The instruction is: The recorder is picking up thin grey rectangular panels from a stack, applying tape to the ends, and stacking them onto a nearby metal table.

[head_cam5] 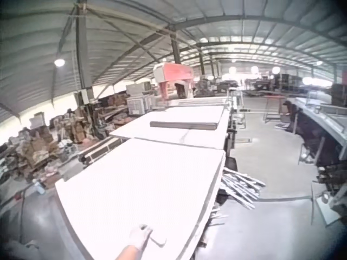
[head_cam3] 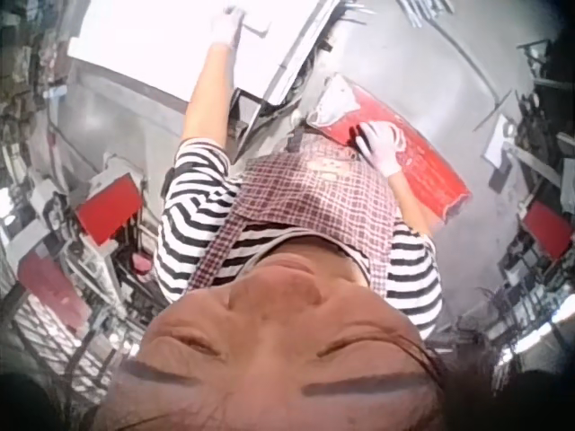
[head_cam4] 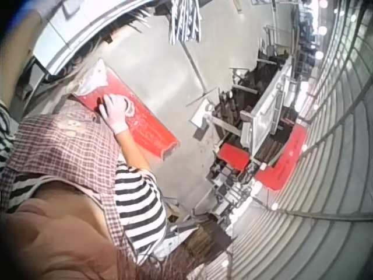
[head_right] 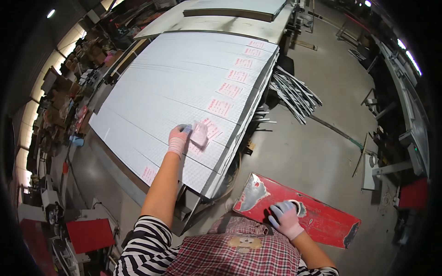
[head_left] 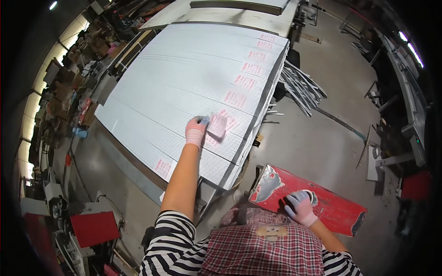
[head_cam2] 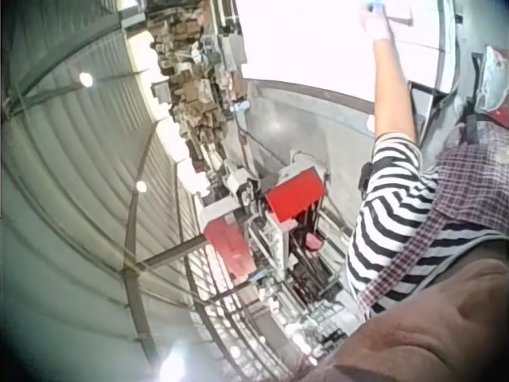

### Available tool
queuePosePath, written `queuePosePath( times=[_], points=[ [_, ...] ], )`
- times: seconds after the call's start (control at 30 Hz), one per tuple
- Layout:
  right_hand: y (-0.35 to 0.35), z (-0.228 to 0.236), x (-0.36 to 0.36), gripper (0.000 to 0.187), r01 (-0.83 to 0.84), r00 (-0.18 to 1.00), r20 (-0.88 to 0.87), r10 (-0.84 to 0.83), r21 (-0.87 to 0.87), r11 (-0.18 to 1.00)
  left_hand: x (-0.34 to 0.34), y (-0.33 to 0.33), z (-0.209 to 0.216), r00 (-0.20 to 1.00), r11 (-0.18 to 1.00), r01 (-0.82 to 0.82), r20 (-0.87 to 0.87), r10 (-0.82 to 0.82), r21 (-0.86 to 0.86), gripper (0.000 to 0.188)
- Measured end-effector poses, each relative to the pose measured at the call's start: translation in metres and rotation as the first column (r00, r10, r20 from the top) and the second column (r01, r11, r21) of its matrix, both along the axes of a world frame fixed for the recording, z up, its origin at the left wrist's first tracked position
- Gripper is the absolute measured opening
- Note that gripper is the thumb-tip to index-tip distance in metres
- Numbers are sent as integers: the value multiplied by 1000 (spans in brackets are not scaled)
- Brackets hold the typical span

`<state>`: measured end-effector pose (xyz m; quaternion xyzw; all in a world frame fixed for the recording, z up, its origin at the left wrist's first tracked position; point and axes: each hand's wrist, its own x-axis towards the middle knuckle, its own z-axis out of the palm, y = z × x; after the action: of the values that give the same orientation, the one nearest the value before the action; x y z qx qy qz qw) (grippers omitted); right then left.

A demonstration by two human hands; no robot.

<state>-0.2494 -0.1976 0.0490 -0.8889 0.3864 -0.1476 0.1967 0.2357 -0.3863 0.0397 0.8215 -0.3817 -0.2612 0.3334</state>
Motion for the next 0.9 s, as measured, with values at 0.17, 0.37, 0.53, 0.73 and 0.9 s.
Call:
queuePosePath(
  times=[0.17,0.37,0.53,0.73,0.9],
  points=[
    [-28,-2,67,35,-144,981,124,149,-49,988,39,8,-31,994,985,-49,93,65,-167,36],
    [-63,-9,103,30,-290,946,147,289,-11,957,-15,15,12,902,908,419,110,-417,11,52],
    [-65,-25,92,30,-302,946,150,286,100,948,-66,23,52,609,717,522,387,-692,462,65],
    [-56,-68,63,38,-281,956,90,278,21,960,-61,11,40,534,659,514,397,-747,549,44],
    [-64,-68,65,37,-300,952,82,294,89,950,-46,37,57,717,837,538,471,-515,97,33]
  ],
)
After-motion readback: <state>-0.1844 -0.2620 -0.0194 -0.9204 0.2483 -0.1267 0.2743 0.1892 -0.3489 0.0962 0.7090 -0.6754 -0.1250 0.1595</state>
